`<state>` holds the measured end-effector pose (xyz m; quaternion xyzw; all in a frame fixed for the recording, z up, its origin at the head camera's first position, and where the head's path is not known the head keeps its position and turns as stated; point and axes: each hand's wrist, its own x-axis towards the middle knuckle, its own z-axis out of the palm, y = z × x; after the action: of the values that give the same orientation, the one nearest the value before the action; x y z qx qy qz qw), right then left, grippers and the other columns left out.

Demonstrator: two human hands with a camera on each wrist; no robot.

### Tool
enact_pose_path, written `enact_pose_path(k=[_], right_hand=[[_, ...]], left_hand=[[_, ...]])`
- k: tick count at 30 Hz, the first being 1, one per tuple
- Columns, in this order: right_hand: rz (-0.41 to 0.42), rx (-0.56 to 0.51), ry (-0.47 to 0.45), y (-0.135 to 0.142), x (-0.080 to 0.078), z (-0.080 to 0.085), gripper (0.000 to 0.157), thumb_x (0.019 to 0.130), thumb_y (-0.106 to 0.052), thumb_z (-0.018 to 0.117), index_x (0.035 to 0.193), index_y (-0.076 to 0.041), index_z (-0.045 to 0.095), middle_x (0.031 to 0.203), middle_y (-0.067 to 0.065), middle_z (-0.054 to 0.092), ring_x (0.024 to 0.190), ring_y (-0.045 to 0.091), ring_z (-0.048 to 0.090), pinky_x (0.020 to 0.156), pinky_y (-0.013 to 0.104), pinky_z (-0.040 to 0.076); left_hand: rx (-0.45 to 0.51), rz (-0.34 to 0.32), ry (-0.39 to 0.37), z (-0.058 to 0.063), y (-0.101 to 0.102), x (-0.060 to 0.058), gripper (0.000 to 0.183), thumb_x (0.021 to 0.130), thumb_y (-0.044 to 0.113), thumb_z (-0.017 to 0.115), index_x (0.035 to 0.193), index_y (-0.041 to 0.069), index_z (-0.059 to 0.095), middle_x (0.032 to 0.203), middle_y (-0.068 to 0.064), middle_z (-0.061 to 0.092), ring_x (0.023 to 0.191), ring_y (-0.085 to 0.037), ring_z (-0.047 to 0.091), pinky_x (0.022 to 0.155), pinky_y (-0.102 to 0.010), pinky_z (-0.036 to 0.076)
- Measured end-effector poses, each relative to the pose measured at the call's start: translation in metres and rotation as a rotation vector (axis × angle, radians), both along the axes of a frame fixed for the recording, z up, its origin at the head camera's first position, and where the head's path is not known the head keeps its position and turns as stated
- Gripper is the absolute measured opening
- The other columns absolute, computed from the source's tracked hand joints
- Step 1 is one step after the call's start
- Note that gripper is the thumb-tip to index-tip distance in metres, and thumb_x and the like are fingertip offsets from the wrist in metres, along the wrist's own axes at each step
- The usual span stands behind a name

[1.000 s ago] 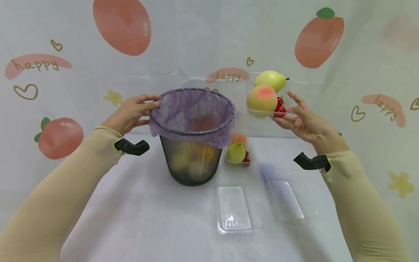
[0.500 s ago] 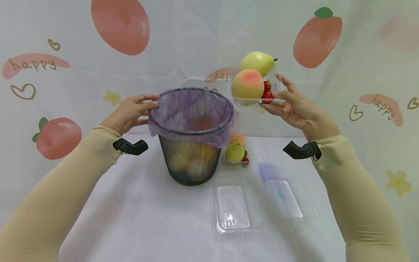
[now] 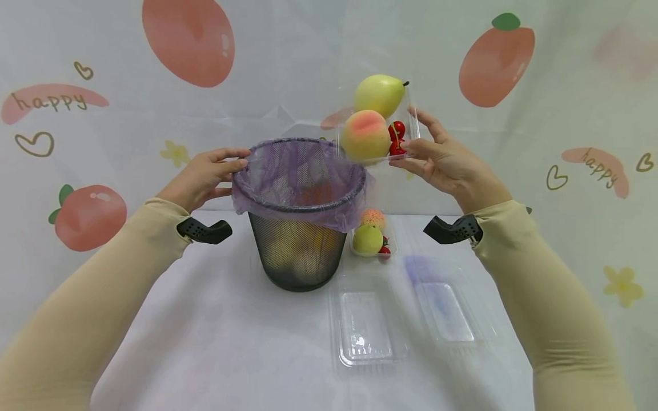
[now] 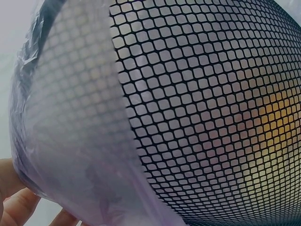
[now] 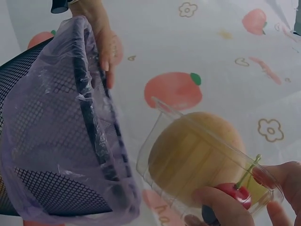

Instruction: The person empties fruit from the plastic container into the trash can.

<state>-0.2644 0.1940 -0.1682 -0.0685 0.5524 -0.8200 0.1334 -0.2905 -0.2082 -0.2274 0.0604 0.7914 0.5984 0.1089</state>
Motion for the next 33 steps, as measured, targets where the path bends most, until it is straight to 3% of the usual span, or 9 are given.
enact_pose_path(k=[9, 16, 24, 33], right_hand=[[-0.017, 0.059, 0.029, -0.014, -0.005, 0.0, 0.075, 0.09, 0.016, 0.054, 0.143, -0.036, 0.044, 0.157, 0.008, 0.014, 0.135, 0.03, 0.034, 0.078, 0.032, 0.058], [-0.03, 0.12, 0.037, -0.024, -0.008, 0.0, 0.079, 0.088, 0.017, 0.056, 0.145, -0.036, 0.043, 0.158, 0.005, 0.012, 0.136, 0.032, 0.038, 0.079, 0.032, 0.057], [-0.039, 0.17, 0.053, -0.031, -0.01, 0.001, 0.078, 0.086, 0.013, 0.062, 0.144, -0.036, 0.043, 0.151, 0.013, 0.028, 0.105, 0.024, 0.059, 0.08, 0.033, 0.057], [-0.033, 0.186, 0.07, -0.035, -0.01, 0.003, 0.078, 0.086, 0.012, 0.063, 0.145, -0.036, 0.043, 0.151, 0.014, 0.028, 0.103, 0.023, 0.06, 0.079, 0.031, 0.057]], left_hand=[[0.023, 0.001, -0.005, -0.002, 0.0, 0.0, 0.053, 0.098, 0.035, 0.056, 0.147, 0.02, 0.039, 0.126, 0.005, 0.049, 0.099, -0.003, 0.058, 0.083, -0.02, 0.052], [0.005, 0.007, -0.007, -0.001, 0.0, 0.0, 0.054, 0.098, 0.035, 0.056, 0.148, 0.021, 0.039, 0.124, 0.006, 0.05, 0.096, -0.003, 0.059, 0.084, -0.02, 0.051], [0.005, 0.0, 0.001, 0.0, 0.0, 0.001, 0.055, 0.098, 0.036, 0.056, 0.148, 0.02, 0.039, 0.124, 0.006, 0.051, 0.097, -0.003, 0.059, 0.084, -0.02, 0.051], [0.004, -0.001, 0.002, 0.0, 0.0, 0.001, 0.056, 0.098, 0.037, 0.056, 0.148, 0.02, 0.039, 0.125, 0.005, 0.05, 0.098, -0.003, 0.058, 0.084, -0.02, 0.051]])
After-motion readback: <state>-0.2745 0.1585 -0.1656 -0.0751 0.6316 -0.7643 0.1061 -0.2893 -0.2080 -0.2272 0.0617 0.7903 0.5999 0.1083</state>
